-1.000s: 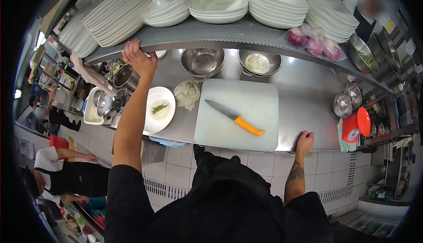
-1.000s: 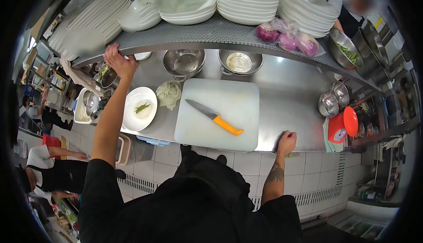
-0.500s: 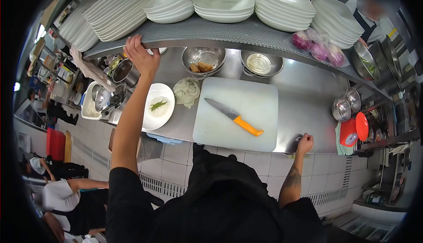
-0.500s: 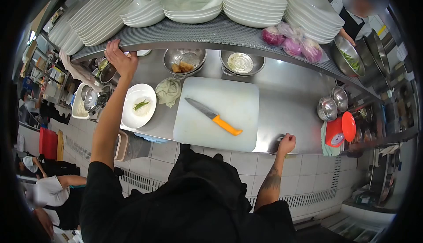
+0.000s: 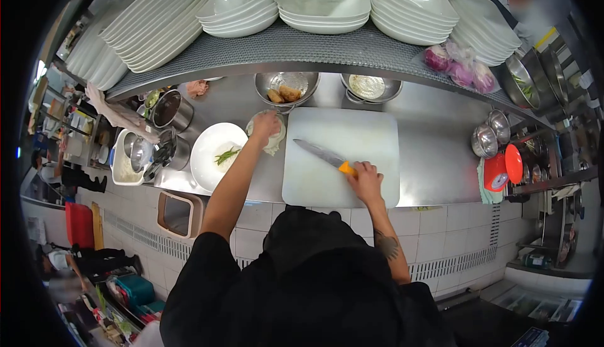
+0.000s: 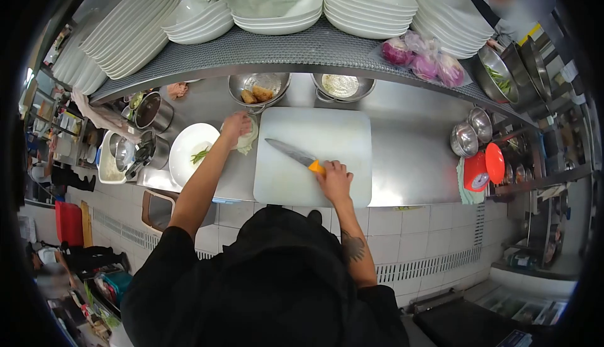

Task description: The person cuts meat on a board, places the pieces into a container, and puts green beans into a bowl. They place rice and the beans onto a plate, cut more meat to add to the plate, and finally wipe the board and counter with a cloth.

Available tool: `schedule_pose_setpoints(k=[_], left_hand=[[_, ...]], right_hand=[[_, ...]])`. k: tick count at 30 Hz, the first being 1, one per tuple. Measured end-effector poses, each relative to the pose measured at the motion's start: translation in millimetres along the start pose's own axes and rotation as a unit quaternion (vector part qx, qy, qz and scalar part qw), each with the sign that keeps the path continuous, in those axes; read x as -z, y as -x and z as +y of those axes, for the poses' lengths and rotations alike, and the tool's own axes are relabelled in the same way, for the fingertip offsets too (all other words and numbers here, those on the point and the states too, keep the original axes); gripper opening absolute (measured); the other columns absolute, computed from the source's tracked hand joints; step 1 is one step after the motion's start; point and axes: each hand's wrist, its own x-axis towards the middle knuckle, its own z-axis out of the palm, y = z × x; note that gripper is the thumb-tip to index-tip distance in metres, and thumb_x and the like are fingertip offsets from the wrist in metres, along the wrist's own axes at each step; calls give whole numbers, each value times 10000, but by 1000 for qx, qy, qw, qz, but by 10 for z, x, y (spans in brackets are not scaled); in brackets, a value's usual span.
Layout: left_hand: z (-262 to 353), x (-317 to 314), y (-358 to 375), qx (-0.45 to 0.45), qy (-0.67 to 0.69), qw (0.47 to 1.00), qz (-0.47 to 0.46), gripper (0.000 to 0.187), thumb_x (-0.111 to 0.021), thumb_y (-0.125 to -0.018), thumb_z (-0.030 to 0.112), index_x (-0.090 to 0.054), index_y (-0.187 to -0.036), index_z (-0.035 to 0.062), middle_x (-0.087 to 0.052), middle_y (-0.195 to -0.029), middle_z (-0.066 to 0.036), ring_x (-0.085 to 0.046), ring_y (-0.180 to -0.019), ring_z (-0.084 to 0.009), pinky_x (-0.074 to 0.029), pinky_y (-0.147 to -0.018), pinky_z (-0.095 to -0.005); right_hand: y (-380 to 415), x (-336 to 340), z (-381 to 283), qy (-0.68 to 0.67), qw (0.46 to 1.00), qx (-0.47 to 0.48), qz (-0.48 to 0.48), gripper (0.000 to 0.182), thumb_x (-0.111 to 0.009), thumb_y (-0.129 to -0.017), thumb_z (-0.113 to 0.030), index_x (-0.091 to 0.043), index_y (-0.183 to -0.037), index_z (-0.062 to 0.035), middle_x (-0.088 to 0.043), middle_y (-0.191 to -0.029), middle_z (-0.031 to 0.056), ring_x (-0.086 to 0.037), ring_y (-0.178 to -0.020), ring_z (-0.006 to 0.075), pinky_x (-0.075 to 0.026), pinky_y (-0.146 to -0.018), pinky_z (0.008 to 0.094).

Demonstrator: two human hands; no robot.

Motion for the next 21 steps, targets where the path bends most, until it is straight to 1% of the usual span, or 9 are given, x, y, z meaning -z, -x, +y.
schedule_pose_setpoints(k=[3, 7, 10, 12, 14, 16, 17, 19, 21], left_hand=[[104, -160, -289, 51, 106, 993, -27, 346, -617, -928, 297, -563, -1115, 11, -632, -968, -109, -646, -853, -238, -529, -732, -366], [-7, -248, -530, 108, 225, 965, -75, 286, -570, -979, 273, -547, -1072, 4, -618, -984, -123, -642, -851, -251, -535, -774, -381], [-98, -243, -614, 56, 165, 982, -78, 250, -554, -992, 253, -533, -1057, 12, -621, -961, -119, -644, -840, -252, -545, -773, -384], [-121, -208, -638, 72, 172, 979, -83, 219, -550, -995, 224, -515, -1072, 22, -635, -948, -120, -655, -838, -254, -556, -767, -382], [-83, -130, -587, 35, 192, 972, -134, 196, -544, -998, 185, -500, -1096, 21, -651, -944, -133, -669, -829, -258, -570, -734, -371], [-34, -67, -533, 36, 177, 974, -136, 181, -541, -997, 158, -495, -1092, 12, -663, -933, -145, -683, -814, -268, -580, -699, -371], [-24, -45, -493, 32, 164, 978, -125, 181, -543, -996, 155, -494, -1087, 8, -665, -943, -153, -685, -808, -271, -583, -688, -367], [13, 27, -445, 27, 151, 982, -112, 181, -544, -994, 152, -493, -1083, 4, -667, -952, -161, -688, -802, -274, -585, -677, -364], [39, 68, -424, 9, 147, 981, -122, 167, -536, -994, 139, -485, -1076, 3, -671, -977, -176, -694, -821, -284, -587, -690, -370]], right_hand=[[-19, -142, -86, 52, 999, -10, 0, 377, -700, -816, -297, -614, -1111, -77, -592, -1100, 112, -556, -1054, 336, -467, -838, 490], [64, -105, -91, 15, 998, -44, -38, 338, -705, -787, -269, -617, -1051, -77, -609, -1042, 119, -602, -971, 347, -506, -763, 504], [305, 77, -185, -70, 988, -134, -24, 345, -688, -787, -282, -616, -1023, -41, -616, -1012, 157, -627, -904, 367, -521, -742, 495], [496, 104, -123, -114, 977, -176, -28, 358, -669, -793, -300, -614, -998, -11, -616, -999, 185, -629, -885, 388, -520, -783, 475], [643, 69, -59, -119, 978, -173, -12, 352, -665, -801, -299, -615, -954, 13, -630, -964, 210, -629, -873, 394, -511, -774, 469], [754, 26, -46, -155, 970, -186, -11, 344, -645, -823, -291, -616, -910, 41, -642, -844, 226, -631, -784, 393, -505, -722, 451], [805, -5, -52, -154, 971, -184, -15, 344, -645, -823, -291, -616, -910, 41, -642, -844, 226, -631, -784, 393, -505, -722, 451], [878, -51, -84, -245, 934, -260, -21, 331, -620, -851, -271, -613, -873, 59, -632, -712, 230, -621, -680, 384, -494, -646, 435], [932, -74, -128, -269, 922, -278, -25, 328, -611, -859, -265, -613, -877, 63, -624, -683, 229, -611, -639, 384, -488, -619, 432]])
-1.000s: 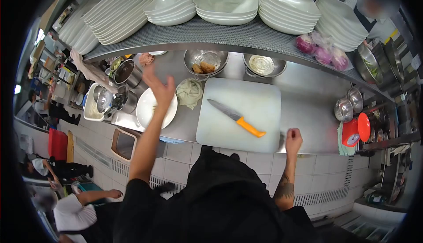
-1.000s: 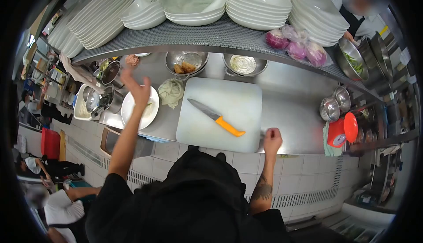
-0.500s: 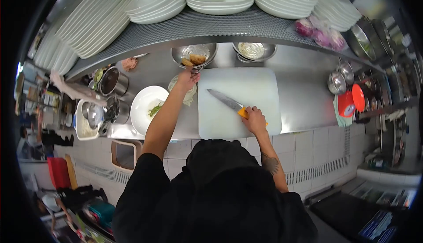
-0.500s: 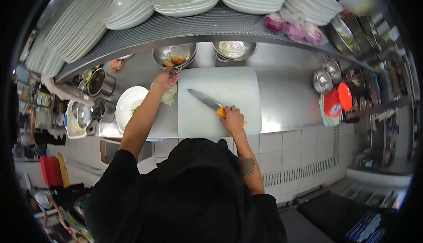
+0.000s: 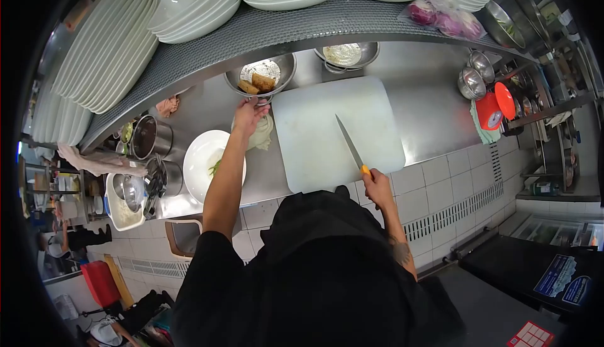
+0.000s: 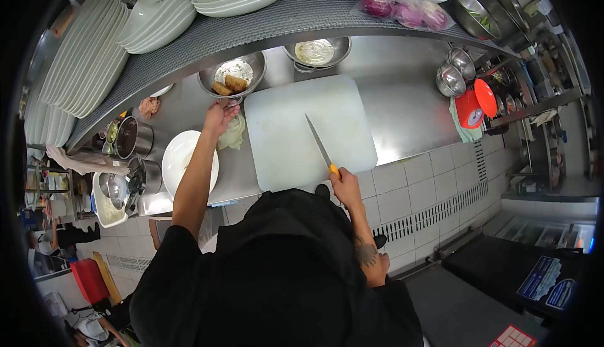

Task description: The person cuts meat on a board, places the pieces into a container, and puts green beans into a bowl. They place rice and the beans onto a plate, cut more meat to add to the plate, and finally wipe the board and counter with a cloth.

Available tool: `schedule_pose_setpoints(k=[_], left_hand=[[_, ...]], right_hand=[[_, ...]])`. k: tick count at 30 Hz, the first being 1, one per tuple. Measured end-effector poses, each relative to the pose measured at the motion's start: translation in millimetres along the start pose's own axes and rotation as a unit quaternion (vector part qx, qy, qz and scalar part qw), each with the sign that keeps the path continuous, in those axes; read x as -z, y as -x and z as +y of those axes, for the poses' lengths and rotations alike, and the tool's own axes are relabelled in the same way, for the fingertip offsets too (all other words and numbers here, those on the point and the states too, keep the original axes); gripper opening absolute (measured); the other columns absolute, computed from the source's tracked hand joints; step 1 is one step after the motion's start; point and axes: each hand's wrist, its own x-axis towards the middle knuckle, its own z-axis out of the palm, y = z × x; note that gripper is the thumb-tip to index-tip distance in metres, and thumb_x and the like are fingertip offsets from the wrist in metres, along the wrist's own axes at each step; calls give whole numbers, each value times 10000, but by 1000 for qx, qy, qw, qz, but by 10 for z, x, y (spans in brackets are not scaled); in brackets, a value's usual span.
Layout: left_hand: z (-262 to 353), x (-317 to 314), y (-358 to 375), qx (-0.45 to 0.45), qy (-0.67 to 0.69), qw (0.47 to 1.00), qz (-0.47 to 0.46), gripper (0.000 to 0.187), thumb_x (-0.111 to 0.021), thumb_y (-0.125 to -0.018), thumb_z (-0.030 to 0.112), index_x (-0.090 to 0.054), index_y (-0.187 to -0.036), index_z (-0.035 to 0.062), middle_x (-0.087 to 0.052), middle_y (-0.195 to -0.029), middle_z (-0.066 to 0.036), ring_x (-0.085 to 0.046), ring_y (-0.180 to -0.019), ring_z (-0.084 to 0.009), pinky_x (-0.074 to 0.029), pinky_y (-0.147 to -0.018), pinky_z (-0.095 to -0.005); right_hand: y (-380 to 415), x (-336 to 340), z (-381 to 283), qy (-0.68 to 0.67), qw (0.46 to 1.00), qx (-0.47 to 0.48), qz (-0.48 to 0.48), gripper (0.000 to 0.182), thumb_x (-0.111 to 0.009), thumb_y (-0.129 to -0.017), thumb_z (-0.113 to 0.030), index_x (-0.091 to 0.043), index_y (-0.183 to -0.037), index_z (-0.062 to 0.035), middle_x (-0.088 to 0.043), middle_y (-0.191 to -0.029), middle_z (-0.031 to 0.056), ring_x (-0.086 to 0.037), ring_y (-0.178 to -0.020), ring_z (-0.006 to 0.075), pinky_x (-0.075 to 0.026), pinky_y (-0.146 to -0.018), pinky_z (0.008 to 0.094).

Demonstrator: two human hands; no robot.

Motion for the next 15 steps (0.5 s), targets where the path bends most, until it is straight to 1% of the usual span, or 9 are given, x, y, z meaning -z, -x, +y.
schedule_pose_setpoints(k=[2, 4, 5, 7, 8, 10, 12, 13, 15], left_hand=[[64, 61, -7, -10, -33, 999, -10, 167, -536, -993, 141, -477, -1072, 5, -671, -987, -184, -696, -829, -285, -590, -693, -366], [126, 60, 12, -20, -64, 998, -17, 168, -535, -992, 143, -470, -1067, 7, -671, -998, -192, -698, -837, -286, -592, -696, -362], [167, 41, 38, -20, -85, 996, -4, 188, -524, -994, 145, -477, -1097, -4, -670, -1014, -189, -694, -846, -284, -588, -711, -358], [205, 35, 67, -21, -106, 994, 9, 212, -513, -995, 147, -485, -1128, -15, -670, -1031, -186, -690, -856, -282, -585, -727, -354], [213, 43, 56, -15, -85, 996, 5, 208, -531, -989, 158, -466, -1094, -9, -667, -1013, -189, -698, -825, -281, -592, -688, -353], [234, 31, 30, -10, -64, 998, -2, 214, -548, -983, 170, -447, -1061, -2, -663, -996, -192, -705, -795, -279, -599, -649, -352], [253, 23, 17, -9, -57, 998, 29, 247, -562, -968, 169, -440, -1082, -13, -653, -981, -176, -689, -713, -261, -587, -605, -344], [249, 44, -34, -10, -58, 998, 28, 247, -562, -968, 169, -440, -1082, -13, -653, -981, -176, -689, -713, -261, -587, -605, -344], [245, 57, -155, -20, -46, 996, 67, 255, -593, -947, 168, -451, -1053, -16, -645, -896, -150, -633, -591, -219, -538, -518, -324]], right_hand=[[26, -23, 31, -23, 1000, -21, -4, 326, -601, -868, -258, -613, -881, 67, -616, -653, 228, -600, -597, 385, -483, -592, 430], [14, -68, 89, -8, 1000, 30, 6, 318, -561, -911, -268, -592, -889, 47, -578, -569, 126, -573, -462, 184, -457, -459, 353], [9, -82, 104, -6, 1000, 29, 4, 318, -561, -911, -268, -592, -889, 47, -578, -569, 126, -573, -462, 184, -457, -459, 353], [-38, -118, 135, -5, 999, 27, 28, 343, -604, -874, -268, -607, -892, 75, -609, -680, 260, -623, -634, 398, -484, -604, 445], [-57, -132, 169, -5, 999, 27, 29, 343, -604, -874, -268, -607, -892, 75, -609, -680, 260, -623, -634, 398, -484, -604, 445], [-101, -149, 219, 23, 996, 81, 32, 321, -572, -913, -272, -580, -899, 49, -574, -569, 121, -576, -468, 179, -454, -459, 353], [-130, -188, 266, 20, 996, 84, 38, 314, -572, -914, -266, -573, -896, 48, -572, -570, 122, -572, -465, 180, -452, -458, 354], [-148, -208, 279, 17, 995, 89, 42, 308, -573, -914, -259, -566, -892, 48, -570, -571, 124, -567, -462, 181, -451, -457, 356], [-168, -239, 312, 5, 995, 88, 45, 300, -573, -916, -255, -556, -882, 43, -559, -570, 112, -557, -457, 173, -447, -450, 352]])
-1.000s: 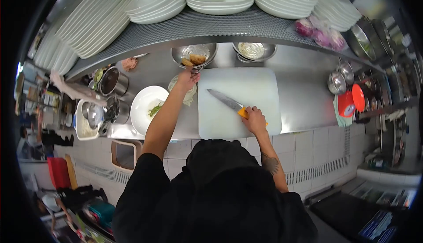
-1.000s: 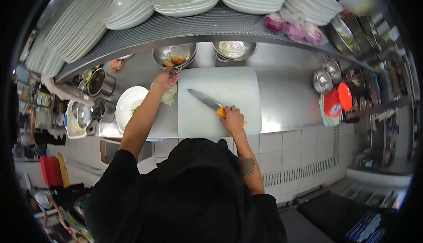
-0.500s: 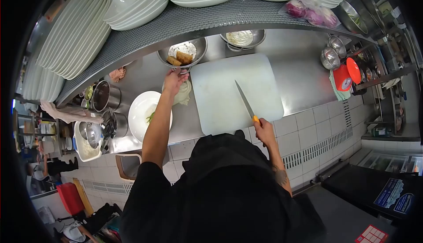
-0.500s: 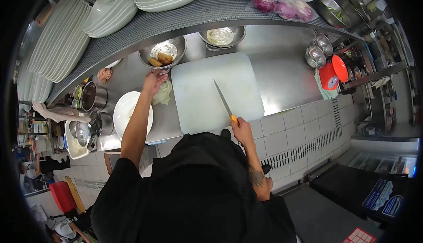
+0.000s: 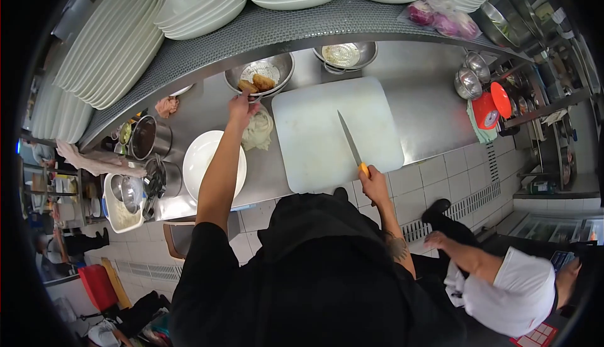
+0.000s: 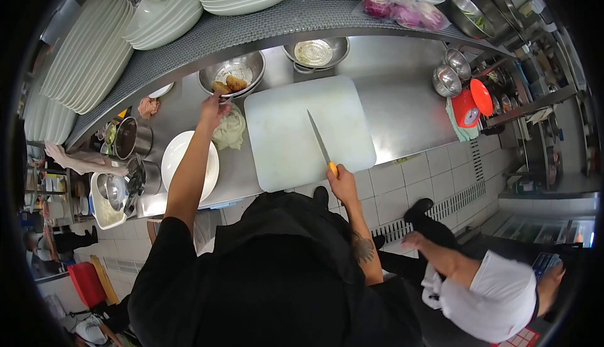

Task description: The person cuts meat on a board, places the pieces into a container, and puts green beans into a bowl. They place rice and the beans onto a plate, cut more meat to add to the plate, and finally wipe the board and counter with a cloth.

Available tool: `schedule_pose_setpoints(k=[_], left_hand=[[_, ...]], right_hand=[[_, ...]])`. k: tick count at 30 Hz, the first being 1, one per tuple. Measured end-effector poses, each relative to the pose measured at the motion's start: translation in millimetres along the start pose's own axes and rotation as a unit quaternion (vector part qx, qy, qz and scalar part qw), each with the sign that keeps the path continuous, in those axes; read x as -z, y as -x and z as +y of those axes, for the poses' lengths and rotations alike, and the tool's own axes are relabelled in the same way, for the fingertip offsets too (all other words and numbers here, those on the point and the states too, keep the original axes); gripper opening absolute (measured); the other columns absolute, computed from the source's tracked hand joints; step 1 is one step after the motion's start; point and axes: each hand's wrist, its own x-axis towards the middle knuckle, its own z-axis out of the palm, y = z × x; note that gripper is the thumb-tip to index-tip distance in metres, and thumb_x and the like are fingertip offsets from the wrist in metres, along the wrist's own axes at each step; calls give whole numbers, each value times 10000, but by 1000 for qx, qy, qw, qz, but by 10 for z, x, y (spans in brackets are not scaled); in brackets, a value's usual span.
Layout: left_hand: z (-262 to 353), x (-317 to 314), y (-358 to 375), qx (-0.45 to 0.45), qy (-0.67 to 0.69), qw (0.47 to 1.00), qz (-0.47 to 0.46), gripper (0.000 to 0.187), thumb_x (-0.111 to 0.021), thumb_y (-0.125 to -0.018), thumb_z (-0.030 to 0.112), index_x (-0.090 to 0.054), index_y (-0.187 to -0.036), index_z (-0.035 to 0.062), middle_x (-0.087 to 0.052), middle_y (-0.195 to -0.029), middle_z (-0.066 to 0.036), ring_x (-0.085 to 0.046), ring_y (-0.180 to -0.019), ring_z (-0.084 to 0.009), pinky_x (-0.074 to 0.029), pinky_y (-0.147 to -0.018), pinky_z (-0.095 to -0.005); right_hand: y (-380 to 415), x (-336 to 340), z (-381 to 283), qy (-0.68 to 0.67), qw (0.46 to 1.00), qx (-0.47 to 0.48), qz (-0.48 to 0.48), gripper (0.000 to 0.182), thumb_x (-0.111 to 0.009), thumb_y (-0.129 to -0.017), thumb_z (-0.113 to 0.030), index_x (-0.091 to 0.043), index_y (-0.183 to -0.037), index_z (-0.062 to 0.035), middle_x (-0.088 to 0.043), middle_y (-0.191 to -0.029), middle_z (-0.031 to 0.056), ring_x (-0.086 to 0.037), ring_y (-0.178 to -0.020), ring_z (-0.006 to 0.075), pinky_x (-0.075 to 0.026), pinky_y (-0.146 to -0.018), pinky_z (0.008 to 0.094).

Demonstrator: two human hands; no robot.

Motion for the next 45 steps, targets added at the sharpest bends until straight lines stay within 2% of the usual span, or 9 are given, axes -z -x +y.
schedule_pose_setpoints(k=[3, 6, 9, 17, 21, 29, 32, 34, 45], left_hand=[[107, -157, -97, -41, -14, 996, 78, 205, -628, -932, 173, -505, -930, 9, -613, -728, -89, -535, -485, -153, -423, -425, -293], [203, -147, -44, -200, -74, 976, 29, 200, -644, -919, 159, -537, -791, 49, -555, -599, -29, -468, -452, -105, -329, -404, -265], [427, -165, 277, -237, -49, 970, -24, 232, -643, -919, 163, -549, -727, 73, -528, -574, 6, -427, -443, -79, -303, -414, -250], [548, -150, 1479, -242, -323, 911, -87, 309, -660, -935, 271, -566, -729, 62, -476, -503, 22, -431, -427, -62, -326, -418, -252], [248, -202, 1755, -159, -302, 929, -141, 303, -642, -947, 240, -552, -719, 63, -473, -509, 30, -422, -421, -61, -309, -399, -255], [0, -201, 1959, -177, -377, 891, -181, 336, -641, -941, 223, -523, -692, 33, -431, -515, 23, -421, -480, -59, -310, -440, -293], [52, -222, 2020, -248, -431, 847, -187, 322, -647, -926, 197, -514, -709, 0, -439, -496, -54, -435, -455, -146, -331, -451, -337], [185, -295, 2211, -362, -508, 745, -236, 293, -651, -907, 175, -519, -729, -18, -486, -532, -154, -468, -461, -289, -365, -472, -384], [182, -280, 1902, -468, -502, 701, -195, 211, -653, -891, 144, -538, -789, -1, -589, -678, -214, -610, -625, -410, -475, -560, -470]], right_hand=[[8, 17, -44, -73, 996, -39, -7, 285, -573, -919, -245, -536, -858, 30, -533, -568, 81, -536, -449, 151, -435, -431, 336], [60, 51, -120, -134, 988, -70, -18, 268, -571, -922, -235, -524, -835, 14, -506, -568, 47, -518, -442, 125, -419, -409, 315], [45, 49, -125, -132, 989, -60, -7, 259, -564, -929, -228, -527, -820, 4, -496, -573, 29, -506, -430, 113, -406, -390, 300], [109, -94, -27, -314, 941, -116, 54, 258, -539, -962, -219, -544, -800, -18, -513, -614, 32, -491, -401, 109, -381, -363, 277], [116, -93, -70, -304, 943, -128, 43, 252, -543, -967, -237, -545, -823, -31, -514, -637, 30, -477, -410, 106, -378, -362, 266], [111, -122, -106, -348, 926, -133, 64, 265, -570, -960, -223, -539, -798, -16, -511, -623, 35, -496, -413, 111, -377, -360, 280], [95, -98, -129, -328, 933, -140, 54, 252, -560, -958, -239, -549, -812, -33, -518, -654, 34, -487, -428, 110, -379, -364, 269], [91, -95, -130, -363, 919, -145, 51, 248, -557, -957, -245, -558, -831, -32, -520, -647, 37, -480, -423, 115, -379, -368, 272], [41, -63, -148, -408, 899, -148, 60, 253, -553, -961, -258, -572, -872, -22, -524, -621, 43, -483, -432, 127, -386, -383, 277]])
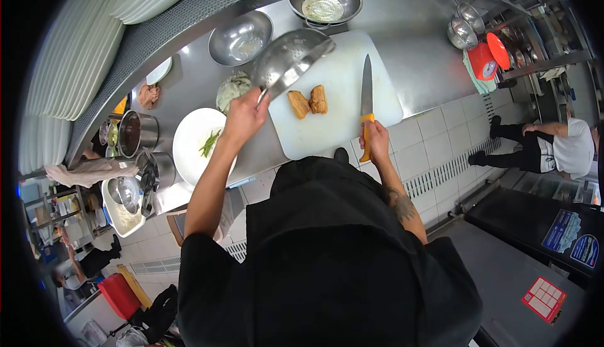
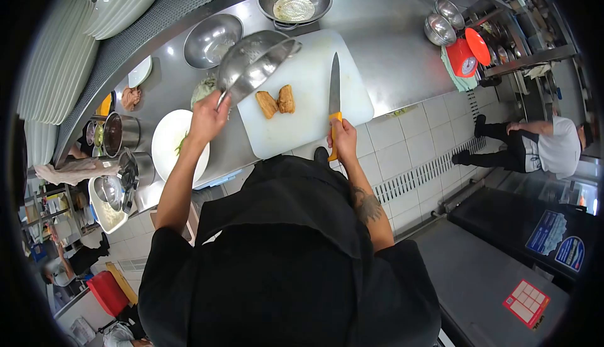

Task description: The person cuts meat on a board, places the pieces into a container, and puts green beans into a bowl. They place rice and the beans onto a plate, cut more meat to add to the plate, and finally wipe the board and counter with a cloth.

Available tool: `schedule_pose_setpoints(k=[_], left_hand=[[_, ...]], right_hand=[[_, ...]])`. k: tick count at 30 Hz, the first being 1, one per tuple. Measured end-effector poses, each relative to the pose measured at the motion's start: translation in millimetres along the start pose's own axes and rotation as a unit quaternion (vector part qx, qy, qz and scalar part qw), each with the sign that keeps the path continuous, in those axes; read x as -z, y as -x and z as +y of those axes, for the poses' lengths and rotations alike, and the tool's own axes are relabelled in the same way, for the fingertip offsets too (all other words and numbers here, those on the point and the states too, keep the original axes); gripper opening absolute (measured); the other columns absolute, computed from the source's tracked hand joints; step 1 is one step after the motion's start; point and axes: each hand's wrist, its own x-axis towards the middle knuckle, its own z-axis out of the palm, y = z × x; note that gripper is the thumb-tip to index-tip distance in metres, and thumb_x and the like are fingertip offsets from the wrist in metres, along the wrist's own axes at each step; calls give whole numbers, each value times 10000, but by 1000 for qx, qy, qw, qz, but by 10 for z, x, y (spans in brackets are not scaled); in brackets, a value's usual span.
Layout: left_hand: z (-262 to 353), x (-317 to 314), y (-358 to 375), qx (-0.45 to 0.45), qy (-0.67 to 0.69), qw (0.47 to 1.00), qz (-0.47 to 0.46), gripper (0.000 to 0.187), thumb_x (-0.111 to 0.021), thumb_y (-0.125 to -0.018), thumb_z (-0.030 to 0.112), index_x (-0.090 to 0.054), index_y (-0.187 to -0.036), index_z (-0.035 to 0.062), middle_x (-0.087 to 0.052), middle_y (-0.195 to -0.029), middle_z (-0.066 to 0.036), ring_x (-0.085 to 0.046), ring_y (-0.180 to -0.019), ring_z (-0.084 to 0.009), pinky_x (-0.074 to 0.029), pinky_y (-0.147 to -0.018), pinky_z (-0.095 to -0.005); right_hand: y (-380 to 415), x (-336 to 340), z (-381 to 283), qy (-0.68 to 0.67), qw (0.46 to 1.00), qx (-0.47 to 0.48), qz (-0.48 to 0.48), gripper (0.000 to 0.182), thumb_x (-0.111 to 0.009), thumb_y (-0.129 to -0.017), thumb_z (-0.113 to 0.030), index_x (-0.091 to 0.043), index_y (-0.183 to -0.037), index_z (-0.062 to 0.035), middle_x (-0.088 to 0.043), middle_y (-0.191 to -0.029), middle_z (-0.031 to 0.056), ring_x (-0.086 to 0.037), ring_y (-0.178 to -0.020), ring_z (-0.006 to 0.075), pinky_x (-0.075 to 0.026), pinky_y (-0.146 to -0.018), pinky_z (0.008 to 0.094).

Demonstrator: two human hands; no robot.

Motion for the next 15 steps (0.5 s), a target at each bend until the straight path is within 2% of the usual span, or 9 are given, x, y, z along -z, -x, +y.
schedule_pose_setpoints(k=[3, 7, 9, 10, 11, 12, 13, 15], left_hand=[[-227, -1, -119, -6, -14, 999, 52, 194, -659, -893, 154, -575, -819, -4, -585, -660, -214, -597, -581, -400, -465, -534, -450], [-411, 207, -350, 109, -37, 974, 196, 221, -641, -923, 187, -593, -825, -5, -531, -596, -208, -519, -492, -336, -428, -492, -405], [-1002, 152, -491, 141, -35, 952, 269, 243, -620, -941, 201, -592, -808, 0, -535, -567, -148, -521, -481, -269, -413, -479, -373], [-1252, 143, -568, 141, -36, 952, 268, 243, -620, -941, 201, -592, -808, 0, -535, -567, -148, -521, -481, -269, -413, -479, -373], [-1478, 132, -639, 220, 194, 914, 278, 223, -630, -937, 208, -593, -851, 6, -557, -608, -108, -540, -516, -216, -416, -482, -336], [-1671, 111, -687, 287, 413, 820, 273, 212, -640, -933, 215, -593, -894, 12, -580, -648, -68, -560, -551, -164, -418, -484, -299], [-1878, 64, -713, 288, 413, 819, 274, 212, -640, -933, 215, -593, -894, 12, -580, -648, -68, -560, -551, -164, -418, -484, -299], [-2153, -12, -754, 392, 474, 746, 254, 235, -631, -941, 250, -585, -932, 20, -579, -728, -19, -571, -646, -154, -449, -541, -316]], right_hand=[[-3, 0, -9, 7, 1000, -5, 0, 258, -553, -961, -257, -574, -867, -18, -528, -621, 45, -481, -428, 127, -385, -382, 276], [16, -16, -57, 24, 1000, -2, -1, 260, -553, -961, -252, -574, -852, -17, -533, -625, 47, -477, -420, 126, -382, -378, 274], [6, -5, -32, 28, 1000, -2, 0, 259, -554, -961, -251, -572, -851, -18, -534, -626, 47, -475, -418, 125, -381, -378, 274], [-5, -4, -22, 33, 999, 1, 0, 257, -554, -961, -250, -571, -849, -18, -536, -628, 48, -473, -416, 125, -380, -377, 273], [-4, -9, -16, 32, 999, -1, 0, 257, -554, -961, -250, -571, -849, -18, -536, -628, 48, -473, -416, 125, -380, -377, 273], [-1, -8, -22, 34, 999, 1, -1, 257, -554, -961, -248, -572, -850, -18, -536, -629, 48, -475, -417, 124, -382, -378, 273], [9, -3, -28, 36, 999, 2, -1, 256, -553, -962, -247, -573, -851, -17, -537, -630, 48, -476, -419, 124, -383, -380, 272], [17, 0, -47, 37, 999, -6, -5, 258, -559, -958, -251, -577, -855, -15, -535, -631, 46, -480, -424, 123, -386, -383, 271]])
